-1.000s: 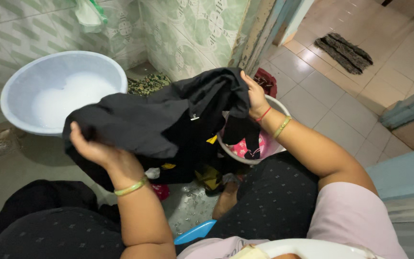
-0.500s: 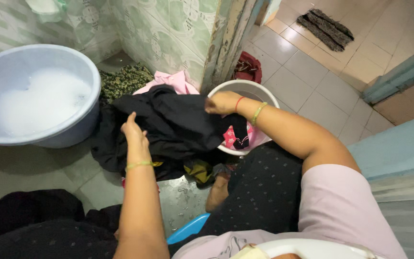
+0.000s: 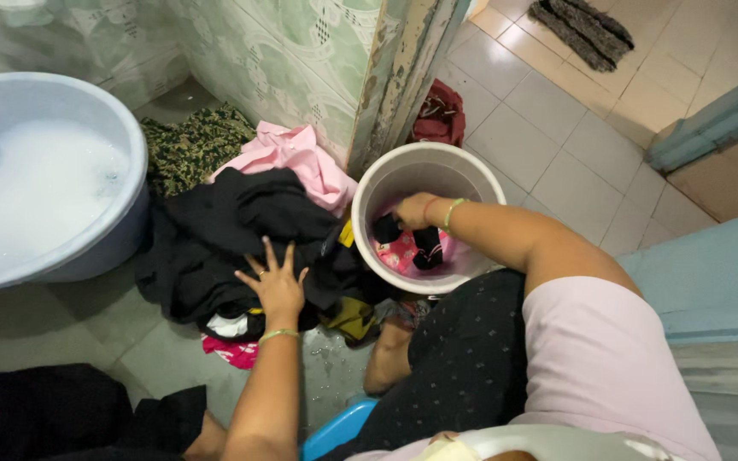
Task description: The person sits on a small stool and hand-washes various garments. They pick up clothes from a pile, submerge them in a basin of soapy water, agitate them by hand, and then transfer them to a bucket of water.
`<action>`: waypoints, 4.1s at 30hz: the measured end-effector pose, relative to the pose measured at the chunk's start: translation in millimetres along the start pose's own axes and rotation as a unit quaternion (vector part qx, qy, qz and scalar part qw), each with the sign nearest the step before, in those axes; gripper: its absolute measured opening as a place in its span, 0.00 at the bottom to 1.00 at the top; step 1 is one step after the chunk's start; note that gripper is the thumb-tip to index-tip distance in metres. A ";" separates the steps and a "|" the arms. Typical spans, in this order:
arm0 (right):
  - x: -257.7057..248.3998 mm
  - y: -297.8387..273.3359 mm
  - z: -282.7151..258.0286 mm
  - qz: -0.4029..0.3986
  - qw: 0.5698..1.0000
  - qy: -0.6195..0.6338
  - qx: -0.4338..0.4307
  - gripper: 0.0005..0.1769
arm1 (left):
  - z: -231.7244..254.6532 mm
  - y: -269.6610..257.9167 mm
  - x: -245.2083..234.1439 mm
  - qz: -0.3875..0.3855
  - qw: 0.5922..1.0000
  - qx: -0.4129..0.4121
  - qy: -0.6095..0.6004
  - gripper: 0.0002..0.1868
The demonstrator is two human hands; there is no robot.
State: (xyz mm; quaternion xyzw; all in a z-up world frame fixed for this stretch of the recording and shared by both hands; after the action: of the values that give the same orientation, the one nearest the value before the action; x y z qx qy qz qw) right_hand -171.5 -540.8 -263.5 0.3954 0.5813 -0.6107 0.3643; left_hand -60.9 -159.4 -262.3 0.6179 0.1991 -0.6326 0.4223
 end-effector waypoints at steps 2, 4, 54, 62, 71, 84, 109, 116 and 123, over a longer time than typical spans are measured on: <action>12.7 -7.9 -3.2 -0.014 1.000 0.010 0.009 0.27 | -16.7 1.9 41.6 -0.027 0.999 -0.010 0.039 0.35; 26.3 -15.2 -3.1 -0.013 0.999 0.038 0.015 0.31 | -31.1 14.0 82.1 -0.012 0.996 0.002 0.090 0.31; -194.6 -93.9 -131.9 0.211 0.737 0.641 0.043 0.11 | 57.2 52.5 -172.8 -0.060 0.774 -0.099 -0.623 0.22; -193.1 -115.5 -153.9 0.119 0.845 0.511 -0.108 0.36 | 42.2 52.3 -147.2 -0.013 0.427 -0.244 -0.871 0.16; -200.3 -108.5 -197.4 0.147 0.779 0.603 -0.090 0.17 | 15.6 66.9 -106.9 0.029 0.303 -0.308 -0.901 0.19; -189.7 -81.0 -176.1 0.264 0.698 0.666 -0.001 0.13 | 69.7 46.0 -136.2 -0.065 0.599 -0.240 -0.761 0.19; -213.7 -89.9 -178.3 0.137 0.537 0.832 0.033 0.10 | 52.1 55.4 -121.1 -0.017 0.594 -0.124 -0.795 0.14; -214.1 -90.9 -178.2 0.210 0.708 0.674 0.027 0.09 | 37.2 52.6 -114.6 -0.132 0.443 -0.191 -0.866 0.14; -202.7 -72.9 -165.7 0.432 0.755 0.488 0.075 0.05 | 59.8 35.0 -149.1 -0.167 0.306 -0.119 -0.930 0.20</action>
State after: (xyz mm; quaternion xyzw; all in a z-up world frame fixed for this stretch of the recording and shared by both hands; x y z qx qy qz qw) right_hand -142.1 -374.1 -50.9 0.8747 0.4000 -0.1550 0.2255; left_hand -88.2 -182.5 -101.8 -0.4826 -0.1532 -0.8147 0.2825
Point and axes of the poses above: each hand's wrist, its own y-axis towards the middle knuckle, its own x-axis out of the palm, z = x × y, the point moved 1 cm from there along y, towards the middle knuckle, and after that the axes turned 15 degrees about z, right-handed, at the moved point
